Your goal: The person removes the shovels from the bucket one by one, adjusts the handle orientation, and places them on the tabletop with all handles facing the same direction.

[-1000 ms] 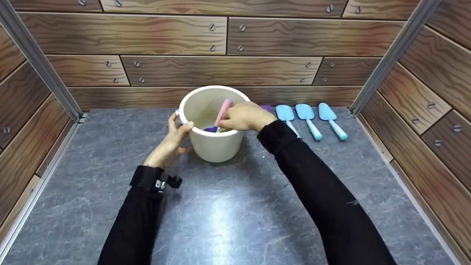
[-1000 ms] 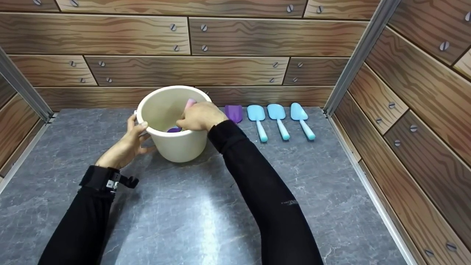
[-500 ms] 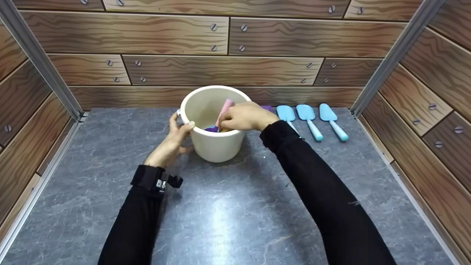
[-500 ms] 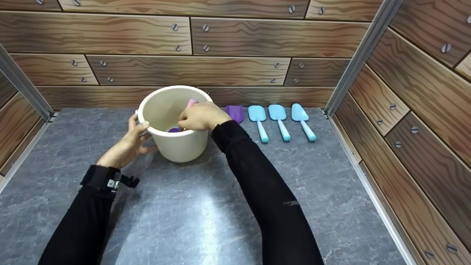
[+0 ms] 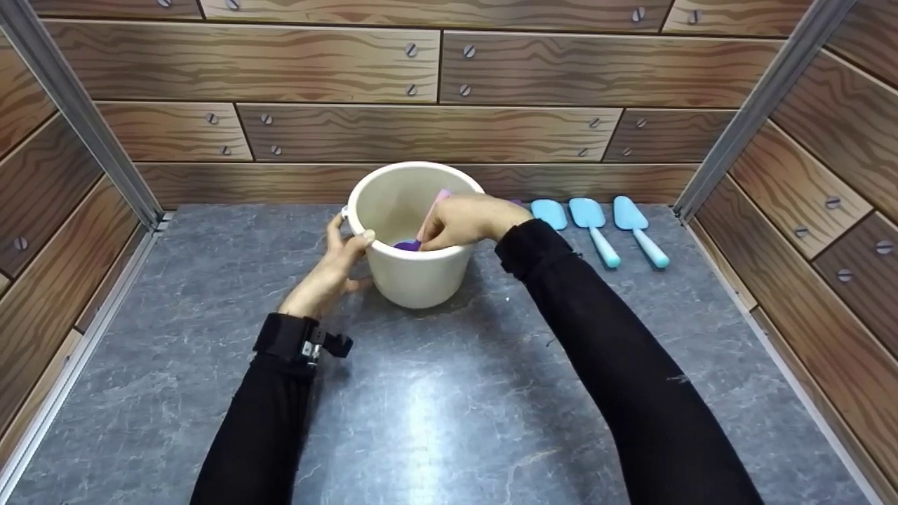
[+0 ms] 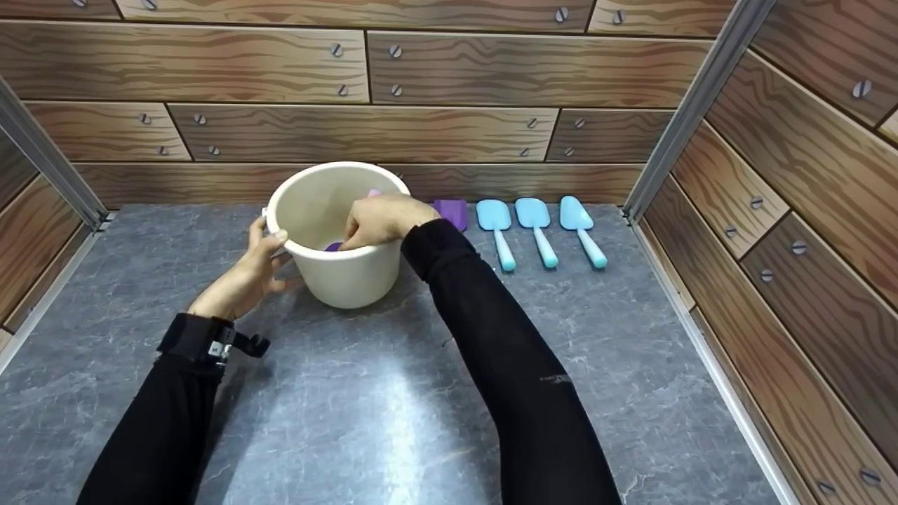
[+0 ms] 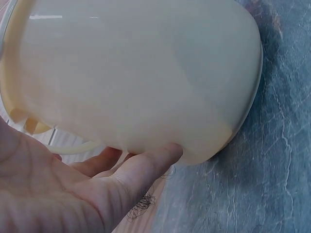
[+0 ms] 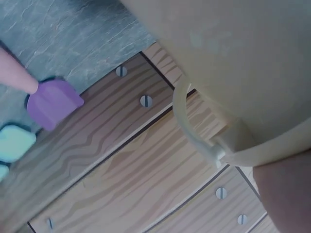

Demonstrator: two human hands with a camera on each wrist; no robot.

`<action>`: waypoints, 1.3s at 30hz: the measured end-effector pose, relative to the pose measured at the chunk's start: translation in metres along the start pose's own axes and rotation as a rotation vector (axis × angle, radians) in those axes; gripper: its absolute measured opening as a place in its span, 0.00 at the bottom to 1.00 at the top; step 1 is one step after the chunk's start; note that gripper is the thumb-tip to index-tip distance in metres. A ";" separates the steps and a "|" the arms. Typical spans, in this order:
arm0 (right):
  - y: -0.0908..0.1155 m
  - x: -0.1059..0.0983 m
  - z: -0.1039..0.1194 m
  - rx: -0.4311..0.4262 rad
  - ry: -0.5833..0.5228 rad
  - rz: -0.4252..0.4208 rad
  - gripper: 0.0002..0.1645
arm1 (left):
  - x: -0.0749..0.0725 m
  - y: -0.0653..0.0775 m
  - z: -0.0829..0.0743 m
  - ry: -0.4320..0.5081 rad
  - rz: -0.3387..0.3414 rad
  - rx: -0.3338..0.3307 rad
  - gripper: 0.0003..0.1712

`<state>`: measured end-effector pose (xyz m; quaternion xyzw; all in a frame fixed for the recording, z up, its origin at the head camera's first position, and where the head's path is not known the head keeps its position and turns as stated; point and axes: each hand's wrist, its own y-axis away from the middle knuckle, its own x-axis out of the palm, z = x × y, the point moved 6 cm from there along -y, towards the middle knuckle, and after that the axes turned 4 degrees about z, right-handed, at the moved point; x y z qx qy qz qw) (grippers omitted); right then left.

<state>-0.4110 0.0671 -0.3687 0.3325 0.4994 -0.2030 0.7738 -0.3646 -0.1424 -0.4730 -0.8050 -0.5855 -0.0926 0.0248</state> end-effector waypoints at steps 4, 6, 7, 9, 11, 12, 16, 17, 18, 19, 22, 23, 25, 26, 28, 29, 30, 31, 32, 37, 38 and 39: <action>0.001 -0.002 -0.002 -0.015 0.017 -0.024 0.20 | 0.001 0.000 0.000 0.003 -0.004 -0.001 0.63; 0.002 -0.002 -0.002 -0.032 0.003 -0.024 0.22 | 0.000 0.000 0.000 0.005 -0.006 -0.005 0.63; 0.003 -0.002 -0.003 -0.038 -0.008 -0.022 0.23 | 0.000 -0.001 0.000 0.007 -0.005 -0.005 0.63; 0.004 -0.002 -0.003 -0.061 -0.039 -0.019 0.23 | 0.000 -0.001 0.001 0.008 -0.004 -0.006 0.63; 0.003 -0.002 -0.003 -0.082 -0.063 -0.026 0.23 | 0.000 -0.001 0.001 0.006 -0.002 -0.006 0.64; 0.003 -0.002 -0.003 -0.093 -0.070 -0.036 0.21 | 0.000 -0.001 0.001 0.006 -0.001 -0.006 0.64; 0.003 -0.003 -0.002 -0.122 -0.112 -0.083 0.13 | 0.001 0.000 0.001 0.009 0.003 0.001 0.64; 0.004 -0.004 -0.002 -0.123 -0.125 -0.092 0.11 | 0.001 0.000 0.001 0.012 0.003 0.002 0.64; 0.004 -0.004 -0.002 -0.124 -0.144 -0.099 0.10 | 0.001 0.000 0.001 0.014 0.002 0.002 0.64; 0.005 -0.004 -0.003 -0.123 -0.169 -0.103 0.10 | 0.001 0.000 0.001 0.014 0.001 0.002 0.63; 0.006 -0.006 -0.005 -0.123 -0.217 -0.134 0.09 | 0.001 0.000 0.001 0.017 -0.005 0.000 0.62; 0.006 -0.006 -0.005 -0.124 -0.233 -0.148 0.10 | 0.001 0.000 0.001 0.017 -0.007 0.000 0.61; 0.007 -0.008 -0.007 -0.129 -0.262 -0.187 0.09 | 0.001 0.000 0.001 0.016 -0.009 0.001 0.61; 0.008 -0.008 -0.008 -0.127 -0.278 -0.213 0.10 | 0.001 0.000 0.001 0.015 -0.009 0.001 0.61; 0.009 -0.010 -0.010 -0.136 -0.319 -0.260 0.13 | 0.000 -0.001 0.001 0.010 -0.010 0.001 0.62; 0.009 -0.010 -0.011 -0.139 -0.340 -0.284 0.14 | 0.000 -0.001 0.001 0.008 -0.010 0.002 0.62; 0.010 -0.010 -0.012 -0.141 -0.360 -0.310 0.16 | 0.000 -0.001 0.001 0.006 -0.010 0.001 0.62; 0.011 -0.010 -0.014 -0.141 -0.380 -0.335 0.17 | 0.000 -0.001 0.001 0.005 -0.009 0.001 0.62; 0.012 -0.011 -0.015 -0.144 -0.400 -0.361 0.18 | 0.000 -0.001 0.001 0.006 -0.006 0.001 0.62; 0.018 -0.014 -0.024 -0.197 -0.618 -0.488 0.19 | 0.000 -0.001 0.001 -0.001 0.001 -0.002 0.63; 0.019 -0.015 -0.026 -0.217 -0.692 -0.507 0.20 | 0.000 0.000 0.001 -0.004 0.003 -0.004 0.63; 0.021 -0.016 -0.028 -0.232 -0.764 -0.524 0.19 | 0.000 0.000 0.001 -0.008 0.004 -0.005 0.63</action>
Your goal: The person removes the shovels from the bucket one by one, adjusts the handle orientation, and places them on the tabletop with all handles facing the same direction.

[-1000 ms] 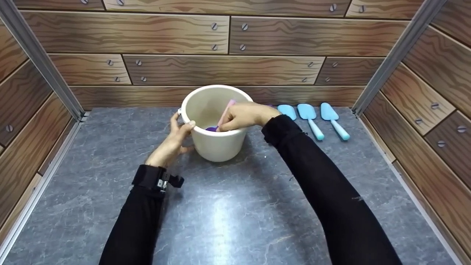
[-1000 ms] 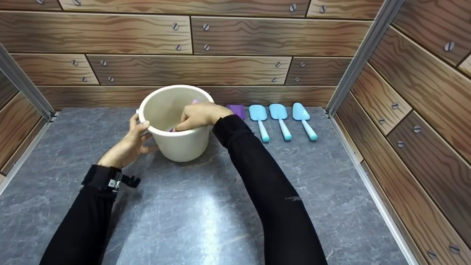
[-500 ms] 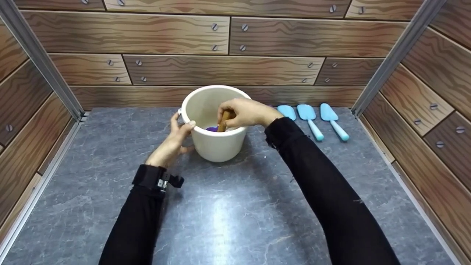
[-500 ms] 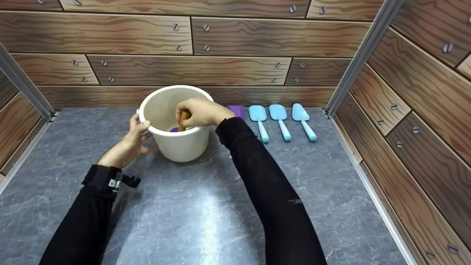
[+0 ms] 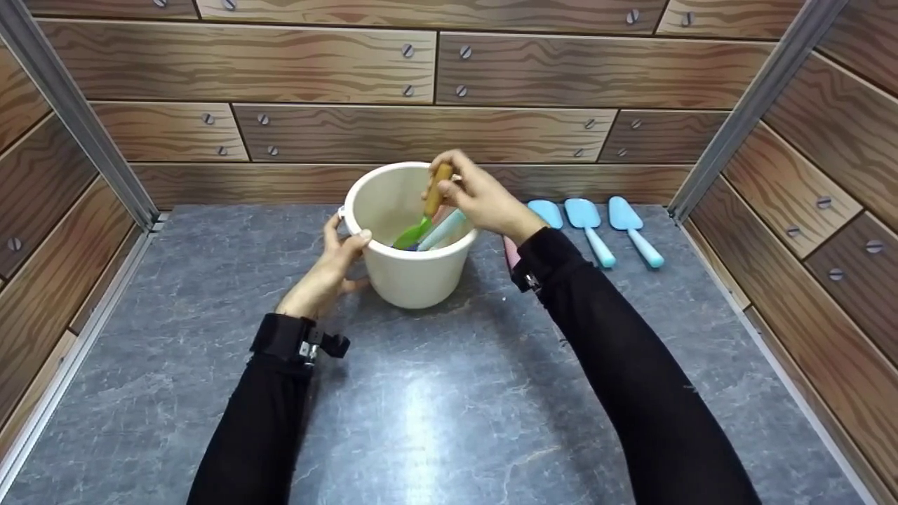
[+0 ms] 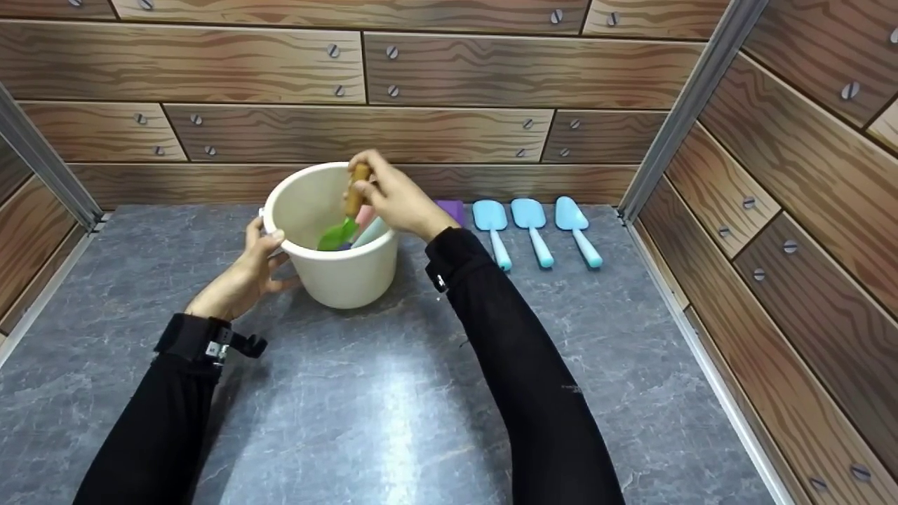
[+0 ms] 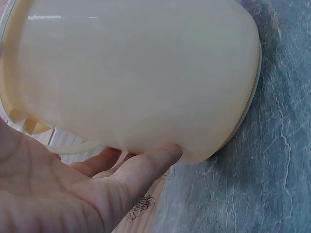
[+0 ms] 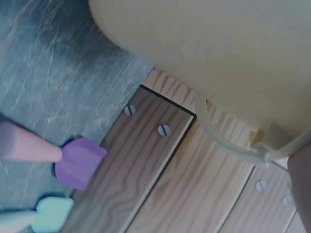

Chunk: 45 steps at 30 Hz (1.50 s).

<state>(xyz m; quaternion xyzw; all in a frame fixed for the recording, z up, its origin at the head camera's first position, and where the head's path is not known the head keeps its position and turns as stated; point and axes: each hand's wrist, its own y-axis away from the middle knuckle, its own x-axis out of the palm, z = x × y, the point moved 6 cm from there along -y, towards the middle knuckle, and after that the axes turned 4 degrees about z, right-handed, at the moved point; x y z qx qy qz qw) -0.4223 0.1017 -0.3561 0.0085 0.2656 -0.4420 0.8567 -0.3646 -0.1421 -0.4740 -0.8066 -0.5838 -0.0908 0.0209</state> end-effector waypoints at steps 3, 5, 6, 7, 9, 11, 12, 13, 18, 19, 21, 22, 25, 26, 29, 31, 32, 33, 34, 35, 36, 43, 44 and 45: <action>0.002 -0.005 -0.003 -0.002 -0.153 -0.059 0.19 | 0.000 -0.001 0.001 -0.002 0.002 0.000 0.63; 0.003 -0.007 -0.004 -0.002 -0.181 -0.086 0.19 | 0.000 -0.001 0.000 0.002 0.002 0.001 0.63; 0.004 -0.008 -0.005 -0.002 -0.179 -0.096 0.18 | 0.001 -0.001 0.000 0.004 0.000 0.000 0.63; 0.004 -0.008 -0.005 -0.004 -0.178 -0.101 0.18 | 0.001 -0.001 0.001 0.007 -0.002 0.000 0.63; 0.004 -0.008 -0.005 -0.009 -0.175 -0.107 0.18 | 0.001 -0.002 0.001 0.009 -0.005 -0.003 0.63; 0.005 -0.008 -0.005 -0.015 -0.169 -0.111 0.18 | 0.000 -0.002 0.001 0.008 -0.008 -0.006 0.63; 0.005 -0.008 -0.004 -0.018 -0.163 -0.114 0.17 | 0.000 -0.001 0.002 0.007 -0.009 -0.005 0.63; 0.006 -0.008 -0.004 -0.023 -0.157 -0.118 0.17 | 0.000 -0.001 0.002 0.007 -0.009 -0.004 0.63; 0.010 -0.008 -0.002 -0.057 -0.136 -0.138 0.15 | 0.001 -0.001 0.001 0.012 -0.005 0.003 0.62; 0.011 -0.008 0.000 -0.067 -0.130 -0.142 0.15 | 0.001 0.000 0.001 0.014 -0.002 0.005 0.62; 0.014 -0.008 0.003 -0.084 -0.107 -0.151 0.15 | 0.002 0.000 0.001 0.017 0.002 0.009 0.62; 0.015 -0.009 0.005 -0.092 -0.093 -0.158 0.15 | 0.002 0.000 0.001 0.019 0.003 0.010 0.61; 0.021 -0.010 0.013 -0.119 -0.063 -0.182 0.15 | 0.001 0.000 0.001 0.020 0.005 0.011 0.61; 0.022 -0.011 0.015 -0.128 -0.057 -0.191 0.15 | 0.001 0.000 0.001 0.019 0.005 0.010 0.61; 0.027 -0.014 0.022 -0.163 -0.050 -0.220 0.16 | 0.001 -0.001 0.001 0.012 0.007 0.007 0.62; 0.029 -0.016 0.027 -0.190 -0.036 -0.239 0.19 | 0.001 0.000 0.001 0.008 0.007 0.006 0.62; 0.030 -0.017 0.029 -0.202 -0.028 -0.247 0.22 | 0.001 0.000 0.000 0.007 0.010 0.007 0.63; 0.032 -0.018 0.030 -0.213 -0.019 -0.255 0.24 | 0.001 -0.001 0.001 0.007 0.011 0.006 0.63; 0.033 -0.019 0.032 -0.224 -0.012 -0.263 0.25 | 0.000 -0.001 0.001 0.007 0.011 0.006 0.63; 0.035 -0.019 0.033 -0.236 -0.002 -0.269 0.27 | 0.000 -0.001 0.001 0.008 0.009 0.007 0.63; 0.036 -0.020 0.034 -0.243 0.006 -0.276 0.26 | 0.000 -0.001 0.001 0.010 0.006 0.007 0.63; 0.048 -0.026 0.041 -0.281 0.041 -0.330 0.14 | 0.000 0.000 0.001 0.014 0.008 0.010 0.65; 0.050 -0.027 0.042 -0.281 0.049 -0.338 0.14 | 0.000 0.000 0.001 0.015 0.007 0.010 0.64; 0.052 -0.027 0.043 -0.281 0.055 -0.344 0.14 | 0.000 0.000 0.001 0.014 0.006 0.009 0.65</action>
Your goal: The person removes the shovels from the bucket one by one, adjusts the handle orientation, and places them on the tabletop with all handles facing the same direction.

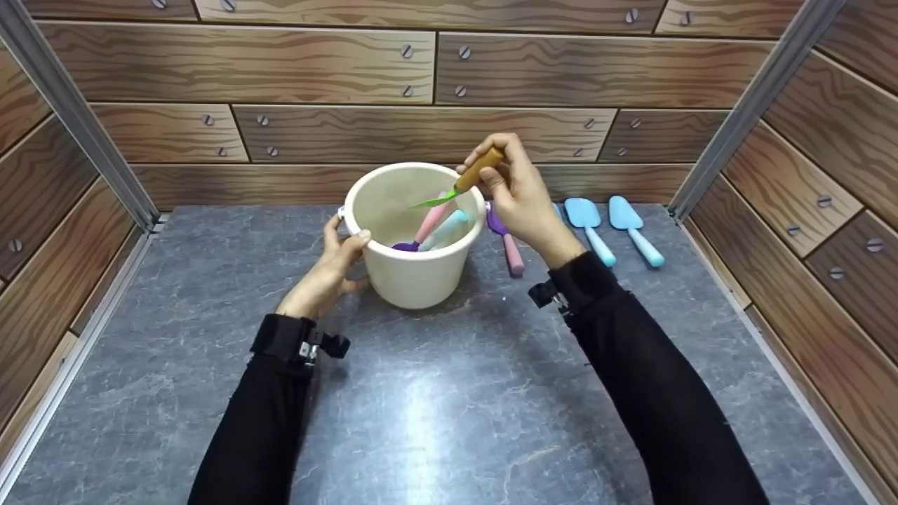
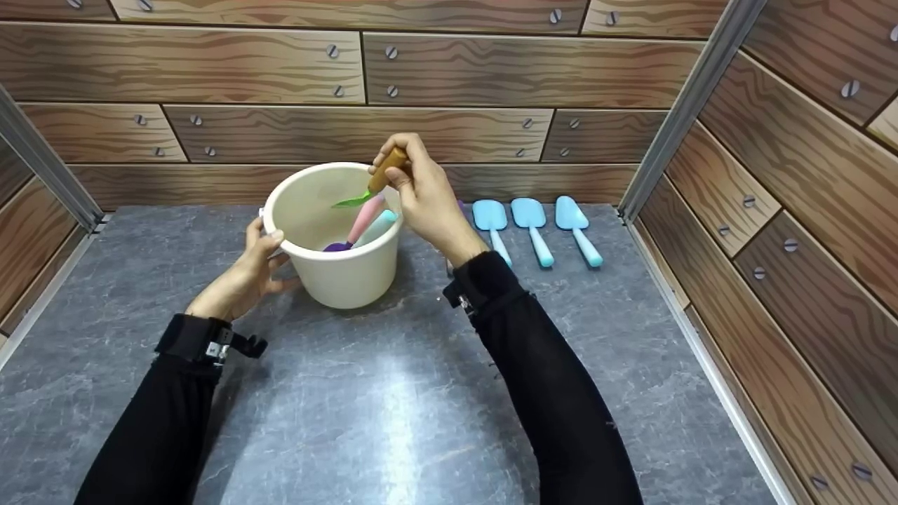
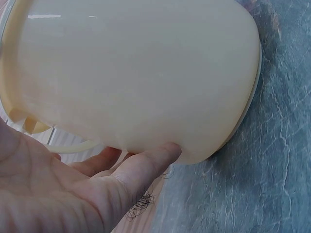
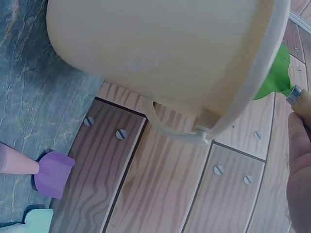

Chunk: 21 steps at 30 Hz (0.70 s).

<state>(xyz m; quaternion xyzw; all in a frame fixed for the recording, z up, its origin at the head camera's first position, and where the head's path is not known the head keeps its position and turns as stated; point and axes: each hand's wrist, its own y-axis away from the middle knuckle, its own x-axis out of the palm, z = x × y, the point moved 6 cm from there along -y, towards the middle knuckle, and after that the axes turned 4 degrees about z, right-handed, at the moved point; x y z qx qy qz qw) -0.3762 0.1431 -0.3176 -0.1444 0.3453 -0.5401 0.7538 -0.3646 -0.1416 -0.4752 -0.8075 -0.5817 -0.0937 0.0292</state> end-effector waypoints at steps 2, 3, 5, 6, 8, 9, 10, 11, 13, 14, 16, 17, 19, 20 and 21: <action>0.003 -0.003 0.002 0.003 0.009 -0.012 0.14 | 0.000 0.000 0.000 0.000 -0.001 0.001 0.64; 0.004 -0.004 0.004 0.005 0.013 -0.015 0.14 | 0.000 0.000 0.000 -0.001 -0.002 0.000 0.64; 0.007 -0.006 0.006 0.011 0.022 -0.019 0.14 | -0.001 -0.001 0.000 -0.003 -0.005 0.000 0.64; 0.009 -0.007 0.007 0.011 0.025 -0.022 0.14 | -0.001 -0.001 0.000 -0.004 -0.005 -0.001 0.64; 0.012 -0.010 0.009 0.006 0.036 -0.030 0.14 | -0.001 -0.001 0.001 -0.005 -0.006 -0.001 0.64; 0.014 -0.011 0.010 0.003 0.038 -0.036 0.14 | -0.001 -0.001 0.001 -0.007 -0.005 -0.001 0.64; 0.015 -0.012 0.011 -0.002 0.036 -0.042 0.14 | -0.001 -0.001 0.000 -0.006 -0.006 0.000 0.64; 0.017 -0.014 0.011 -0.009 0.037 -0.052 0.14 | -0.001 -0.001 0.000 -0.006 -0.005 0.000 0.64; 0.019 -0.016 0.012 -0.023 0.049 -0.070 0.13 | -0.001 -0.001 0.000 -0.006 -0.002 0.001 0.64; 0.021 -0.018 0.013 -0.027 0.054 -0.079 0.13 | -0.001 -0.001 0.000 -0.008 0.000 0.002 0.64; 0.024 -0.020 0.014 -0.035 0.060 -0.095 0.12 | -0.001 -0.001 0.000 -0.011 0.004 0.005 0.63; 0.026 -0.022 0.014 -0.036 0.066 -0.102 0.12 | -0.001 -0.001 0.000 -0.013 0.006 0.007 0.62; 0.029 -0.025 0.015 -0.040 0.065 -0.112 0.13 | -0.001 -0.001 -0.001 -0.015 0.010 0.007 0.61; 0.031 -0.027 0.015 -0.041 0.060 -0.116 0.12 | -0.001 -0.001 -0.001 -0.016 0.010 0.008 0.61; 0.033 -0.028 0.016 -0.046 0.055 -0.122 0.12 | -0.001 -0.001 0.000 -0.015 0.009 0.007 0.61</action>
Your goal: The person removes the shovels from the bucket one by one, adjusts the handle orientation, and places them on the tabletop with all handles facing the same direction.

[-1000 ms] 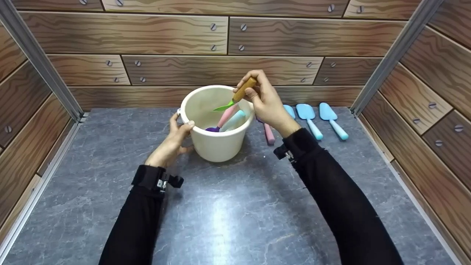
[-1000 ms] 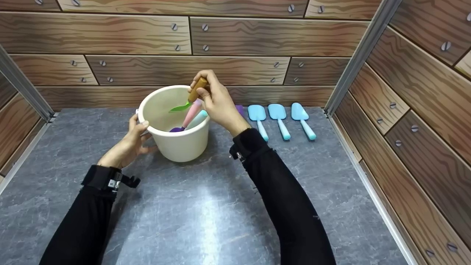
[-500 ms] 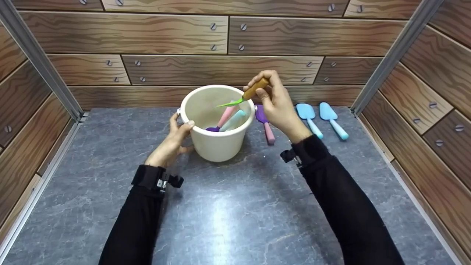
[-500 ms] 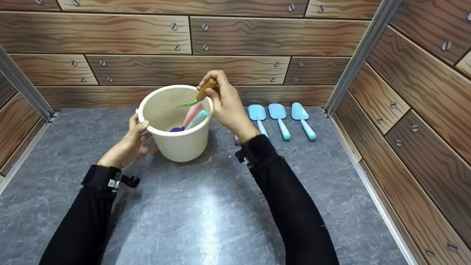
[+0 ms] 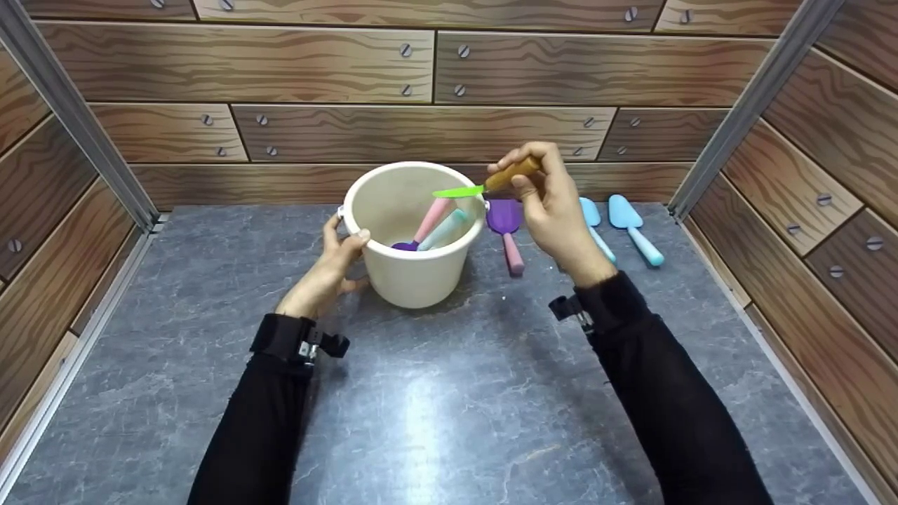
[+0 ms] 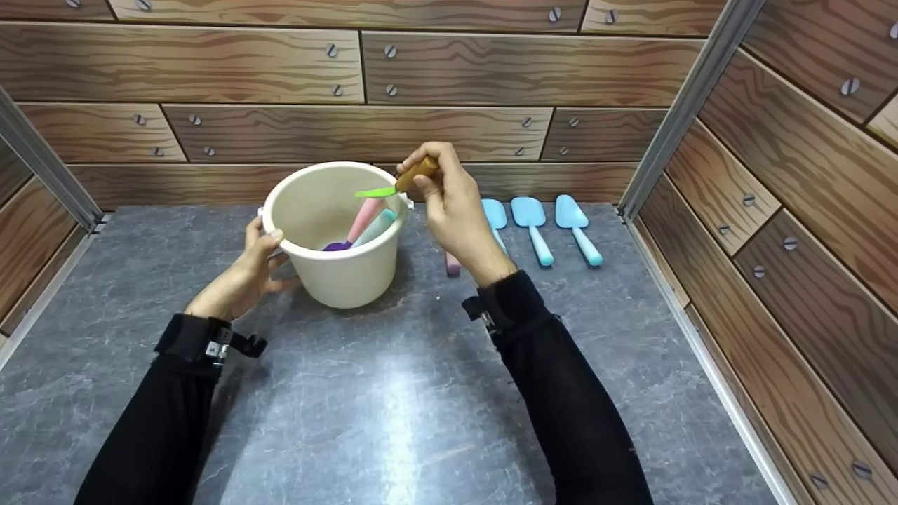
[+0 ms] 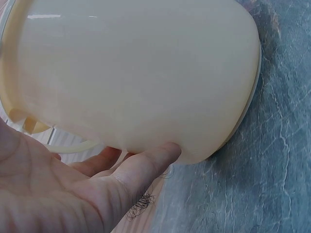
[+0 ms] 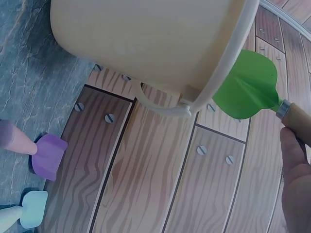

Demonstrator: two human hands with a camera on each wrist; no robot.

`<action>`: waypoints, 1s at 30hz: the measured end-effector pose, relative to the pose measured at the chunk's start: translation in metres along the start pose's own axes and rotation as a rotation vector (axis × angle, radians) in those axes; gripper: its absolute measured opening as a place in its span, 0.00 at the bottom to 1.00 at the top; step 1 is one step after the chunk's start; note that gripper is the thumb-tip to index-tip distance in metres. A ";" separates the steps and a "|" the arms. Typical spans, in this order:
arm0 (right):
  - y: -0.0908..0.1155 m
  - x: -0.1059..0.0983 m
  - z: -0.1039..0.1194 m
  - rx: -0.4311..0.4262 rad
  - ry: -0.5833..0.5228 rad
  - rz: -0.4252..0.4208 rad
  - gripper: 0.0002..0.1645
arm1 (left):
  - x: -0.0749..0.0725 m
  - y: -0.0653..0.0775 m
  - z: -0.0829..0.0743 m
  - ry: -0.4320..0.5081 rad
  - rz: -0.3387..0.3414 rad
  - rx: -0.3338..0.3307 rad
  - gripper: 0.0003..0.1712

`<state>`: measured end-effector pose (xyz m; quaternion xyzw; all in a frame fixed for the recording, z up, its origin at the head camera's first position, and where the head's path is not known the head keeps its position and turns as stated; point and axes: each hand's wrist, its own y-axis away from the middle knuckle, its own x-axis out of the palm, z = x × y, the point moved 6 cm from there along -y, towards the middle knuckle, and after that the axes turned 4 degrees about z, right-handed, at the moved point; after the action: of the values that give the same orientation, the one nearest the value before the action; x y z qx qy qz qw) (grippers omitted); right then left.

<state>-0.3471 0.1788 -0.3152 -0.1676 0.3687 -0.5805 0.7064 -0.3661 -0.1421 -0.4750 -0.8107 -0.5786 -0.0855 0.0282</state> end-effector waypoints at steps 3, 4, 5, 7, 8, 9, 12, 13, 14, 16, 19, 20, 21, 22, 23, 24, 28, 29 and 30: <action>0.005 -0.006 0.002 -0.023 -0.001 -0.010 0.12 | 0.000 -0.001 0.000 0.003 -0.003 -0.003 0.61; 0.006 -0.008 0.002 -0.034 0.000 -0.016 0.12 | 0.000 -0.001 0.000 0.003 -0.005 -0.004 0.60; 0.008 -0.010 0.003 -0.045 0.000 -0.024 0.12 | 0.000 -0.001 0.000 0.002 -0.006 -0.005 0.61; 0.012 -0.014 0.004 -0.062 0.002 -0.038 0.13 | 0.001 -0.001 0.000 0.001 -0.005 -0.006 0.61; 0.014 -0.016 0.005 -0.069 0.002 -0.044 0.14 | 0.001 -0.001 -0.001 0.000 -0.007 -0.007 0.61; 0.016 -0.018 0.006 -0.071 0.001 -0.054 0.14 | 0.001 -0.001 -0.001 0.000 -0.008 -0.008 0.61; 0.021 -0.021 0.007 -0.076 -0.007 -0.075 0.15 | 0.001 -0.001 -0.001 -0.001 -0.010 -0.008 0.60; 0.023 -0.022 0.007 -0.078 -0.015 -0.078 0.15 | 0.000 -0.001 -0.001 -0.001 -0.012 -0.008 0.60; 0.024 -0.023 0.007 -0.080 -0.023 -0.081 0.16 | 0.000 -0.001 0.000 0.000 -0.013 -0.008 0.60; 0.028 -0.026 0.008 -0.085 -0.038 -0.089 0.17 | 0.000 -0.001 0.000 0.002 -0.015 -0.007 0.60; 0.033 -0.030 0.010 -0.093 -0.053 -0.099 0.19 | 0.001 -0.001 0.000 0.007 -0.016 -0.006 0.60; 0.034 -0.031 0.011 -0.094 -0.058 -0.105 0.20 | 0.001 -0.001 0.000 0.008 -0.016 -0.006 0.60; 0.036 -0.032 0.011 -0.094 -0.065 -0.111 0.21 | 0.001 -0.001 0.000 0.008 -0.017 -0.006 0.60; 0.037 -0.034 0.011 -0.093 -0.076 -0.118 0.21 | 0.001 -0.001 0.000 0.009 -0.016 -0.006 0.60; 0.039 -0.035 0.011 -0.092 -0.087 -0.126 0.21 | 0.001 -0.001 0.000 0.005 -0.014 -0.007 0.61; 0.040 -0.036 0.011 -0.090 -0.098 -0.134 0.22 | 0.001 -0.001 0.000 0.003 -0.011 -0.008 0.61; 0.047 -0.041 0.012 -0.081 -0.128 -0.163 0.21 | 0.001 -0.001 0.000 -0.006 -0.001 -0.014 0.63; 0.049 -0.042 0.012 -0.078 -0.131 -0.170 0.21 | 0.001 0.000 0.000 -0.007 -0.001 -0.015 0.63; 0.050 -0.044 0.011 -0.075 -0.129 -0.176 0.21 | 0.001 -0.001 0.000 -0.005 -0.002 -0.016 0.63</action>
<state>-0.3063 0.2313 -0.3267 -0.2625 0.3277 -0.6140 0.6683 -0.3663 -0.1411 -0.4747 -0.8105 -0.5787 -0.0882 0.0203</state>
